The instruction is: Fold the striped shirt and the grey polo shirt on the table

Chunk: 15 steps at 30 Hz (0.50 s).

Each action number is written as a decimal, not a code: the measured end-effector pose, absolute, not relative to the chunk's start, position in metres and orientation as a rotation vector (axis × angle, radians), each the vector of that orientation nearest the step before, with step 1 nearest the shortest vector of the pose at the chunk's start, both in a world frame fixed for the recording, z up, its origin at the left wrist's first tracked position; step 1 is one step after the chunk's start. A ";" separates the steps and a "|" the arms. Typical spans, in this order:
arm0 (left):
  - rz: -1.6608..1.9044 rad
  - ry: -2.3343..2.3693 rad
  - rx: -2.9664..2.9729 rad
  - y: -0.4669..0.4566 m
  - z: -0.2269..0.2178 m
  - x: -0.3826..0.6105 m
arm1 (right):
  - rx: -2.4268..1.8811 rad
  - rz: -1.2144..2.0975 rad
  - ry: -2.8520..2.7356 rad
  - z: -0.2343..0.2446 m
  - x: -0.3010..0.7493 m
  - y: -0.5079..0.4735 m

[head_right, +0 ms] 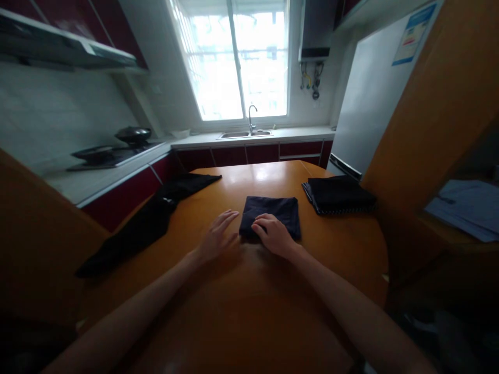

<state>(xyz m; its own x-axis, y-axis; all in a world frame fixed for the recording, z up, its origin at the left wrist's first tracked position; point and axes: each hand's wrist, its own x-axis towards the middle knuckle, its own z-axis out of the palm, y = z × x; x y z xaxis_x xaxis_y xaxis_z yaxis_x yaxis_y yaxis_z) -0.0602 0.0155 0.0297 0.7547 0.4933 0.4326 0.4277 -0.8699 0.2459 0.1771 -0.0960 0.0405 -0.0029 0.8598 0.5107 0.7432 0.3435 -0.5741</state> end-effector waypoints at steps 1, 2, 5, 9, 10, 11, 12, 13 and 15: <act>0.697 0.693 2.832 0.007 0.028 -0.056 | -1.419 0.143 -1.773 0.037 0.175 -0.095; 0.647 0.659 2.850 0.001 0.026 -0.054 | -1.450 0.081 -1.750 0.033 0.179 -0.093; 0.568 0.649 2.902 -0.004 0.018 -0.050 | -1.601 0.002 -1.707 0.020 0.209 -0.084; 0.645 0.650 2.853 0.008 0.016 -0.052 | -1.672 0.161 -1.888 0.014 0.231 -0.081; 0.671 0.647 2.802 0.012 0.017 -0.053 | -1.679 0.192 -1.928 0.017 0.229 -0.083; 0.703 0.668 2.728 0.016 0.019 -0.054 | -1.680 0.235 -1.962 0.021 0.224 -0.087; 0.750 0.720 2.629 0.020 0.021 -0.055 | -1.666 0.296 -1.987 0.025 0.218 -0.091; 0.819 0.796 2.497 0.025 0.024 -0.056 | -1.633 0.355 -1.986 0.030 0.211 -0.095; 0.994 0.959 2.119 0.038 0.028 -0.059 | -1.531 0.364 -1.901 0.037 0.197 -0.101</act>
